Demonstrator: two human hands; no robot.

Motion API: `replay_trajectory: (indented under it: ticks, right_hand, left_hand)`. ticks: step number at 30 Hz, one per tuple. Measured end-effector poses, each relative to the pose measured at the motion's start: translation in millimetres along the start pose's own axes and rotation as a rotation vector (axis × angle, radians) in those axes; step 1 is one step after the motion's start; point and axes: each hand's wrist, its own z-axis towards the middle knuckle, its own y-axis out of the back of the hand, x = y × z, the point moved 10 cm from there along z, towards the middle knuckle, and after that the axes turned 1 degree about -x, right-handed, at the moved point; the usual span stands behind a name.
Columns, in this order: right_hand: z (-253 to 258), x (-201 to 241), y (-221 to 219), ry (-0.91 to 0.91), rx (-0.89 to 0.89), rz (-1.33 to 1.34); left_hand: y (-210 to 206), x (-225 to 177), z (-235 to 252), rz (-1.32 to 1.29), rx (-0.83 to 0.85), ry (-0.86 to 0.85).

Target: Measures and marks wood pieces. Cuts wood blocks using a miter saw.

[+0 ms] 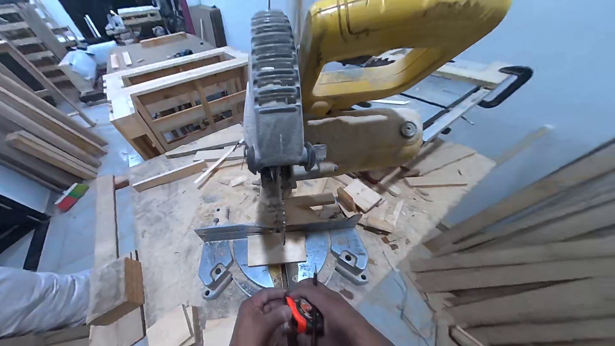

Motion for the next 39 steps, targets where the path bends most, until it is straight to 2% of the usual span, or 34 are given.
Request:
replay_trajectory:
  ticks: [4, 8, 11, 14, 19, 23, 24, 26, 30, 32, 34, 36, 39]
  right_hand:
    - [17.9, 2.9, -12.4, -0.079, 0.079, -0.015]
    - [33.5, -2.4, -2.3, -0.032, -0.007, 0.000]
    - [39.9, -24.7, 30.0, -0.115, -0.128, -0.080]
    - [33.8, -56.0, 65.8, -0.233, -0.243, -0.167]
    - [25.3, -87.6, 81.5, -0.337, -0.246, -0.295]
    - [2.4, -79.6, 93.0, -0.175, -0.359, -0.220]
    - [-10.0, -80.4, 97.5, -0.146, -0.409, -0.181]
    - [-36.8, -96.9, 119.2, -0.156, -0.574, -0.133]
    - [-81.0, -161.1, 169.4, -0.421, -0.964, -0.210]
    - [-81.0, -183.0, 187.5, -0.484, -1.109, -0.249]
    - [-73.2, -196.5, 197.2, -0.490, -1.185, -0.242]
    - [-70.3, -206.2, 203.4, -0.514, -1.207, -0.247]
    - [-66.8, -227.3, 210.9, -0.629, -1.171, -0.290]
  left_hand:
    - [16.8, -7.3, 3.7, 0.084, 0.014, -0.007]
    - [34.7, -9.3, 23.9, 0.266, 0.072, -0.014]
    - [59.9, -34.7, 47.8, 0.358, -0.047, -0.110]
    - [84.1, -54.6, 66.9, 0.423, -0.216, -0.113]
    - [83.3, -59.4, 82.8, 0.603, -0.220, -0.078]
    - [65.2, -78.6, 47.3, 0.493, -0.081, -0.208]
    - [69.8, -79.6, 32.1, 0.530, -0.081, -0.210]
    - [85.1, -75.7, 7.2, 0.775, -0.079, -0.138]
    - [100.9, -5.5, -21.1, 1.362, 0.126, 0.181]
    - [96.7, 25.4, -24.2, 1.530, 0.133, 0.188]
    - [96.5, 37.5, -23.7, 1.578, 0.076, 0.167]
    - [98.6, 28.0, -26.5, 1.539, 0.023, 0.147]
    - [99.9, -17.4, -35.0, 1.392, -0.067, 0.050]
